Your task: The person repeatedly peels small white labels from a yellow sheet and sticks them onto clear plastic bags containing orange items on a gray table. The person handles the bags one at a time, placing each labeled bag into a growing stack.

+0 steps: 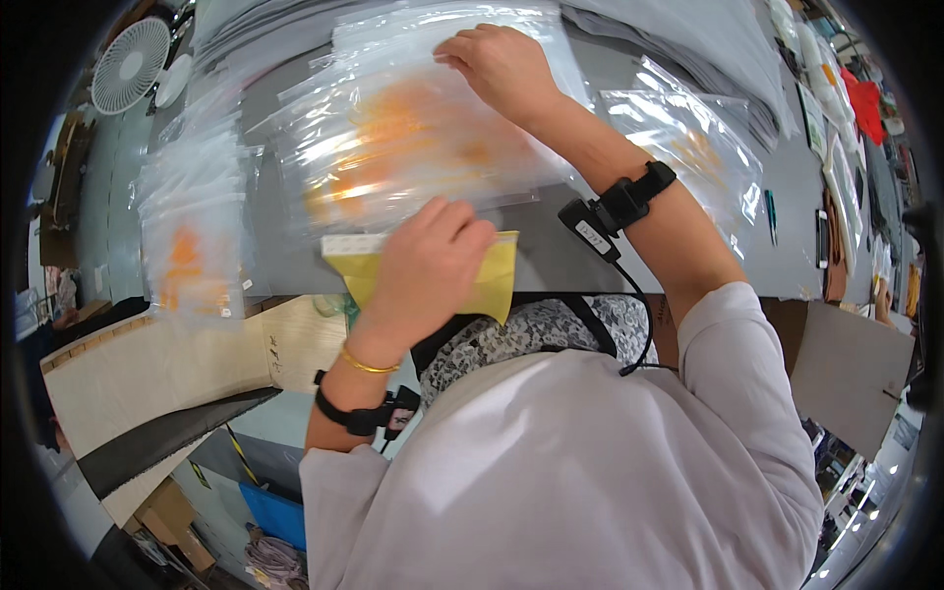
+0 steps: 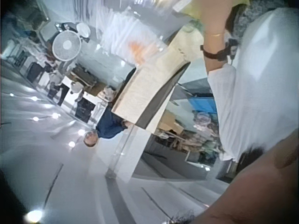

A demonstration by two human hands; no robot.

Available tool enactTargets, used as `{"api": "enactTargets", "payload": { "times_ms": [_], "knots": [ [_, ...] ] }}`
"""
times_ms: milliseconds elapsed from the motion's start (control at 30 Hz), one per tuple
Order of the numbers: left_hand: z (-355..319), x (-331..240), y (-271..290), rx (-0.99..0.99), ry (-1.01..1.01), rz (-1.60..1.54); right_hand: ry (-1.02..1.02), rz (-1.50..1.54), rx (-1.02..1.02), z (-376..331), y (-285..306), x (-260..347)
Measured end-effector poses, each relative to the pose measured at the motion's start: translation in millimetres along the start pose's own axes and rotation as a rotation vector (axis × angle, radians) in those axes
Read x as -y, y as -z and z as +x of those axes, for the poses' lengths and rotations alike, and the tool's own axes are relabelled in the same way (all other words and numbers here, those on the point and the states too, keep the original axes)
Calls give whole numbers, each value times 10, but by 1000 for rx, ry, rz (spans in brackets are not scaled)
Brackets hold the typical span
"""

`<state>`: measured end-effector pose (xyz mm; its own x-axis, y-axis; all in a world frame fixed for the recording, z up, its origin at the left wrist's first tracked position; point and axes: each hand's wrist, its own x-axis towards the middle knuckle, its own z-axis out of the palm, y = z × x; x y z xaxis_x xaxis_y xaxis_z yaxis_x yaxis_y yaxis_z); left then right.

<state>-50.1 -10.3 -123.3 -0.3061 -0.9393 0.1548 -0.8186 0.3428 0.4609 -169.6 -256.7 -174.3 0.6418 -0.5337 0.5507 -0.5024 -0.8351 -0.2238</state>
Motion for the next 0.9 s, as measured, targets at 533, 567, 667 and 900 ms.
{"api": "enactTargets", "payload": {
  "times_ms": [533,567,667,900],
  "knots": [
    [88,177,167,201,446,-791,-122,-472,28,-1034,1907,-1645],
    [143,147,144,186,446,-797,40,-658,-89,-1080,1927,-1409],
    [297,35,69,118,434,-862,-158,425,11,-1170,1665,-368],
    [397,-177,-7,194,455,-1041,-171,507,-17,-1436,1239,736]
  ]
}}
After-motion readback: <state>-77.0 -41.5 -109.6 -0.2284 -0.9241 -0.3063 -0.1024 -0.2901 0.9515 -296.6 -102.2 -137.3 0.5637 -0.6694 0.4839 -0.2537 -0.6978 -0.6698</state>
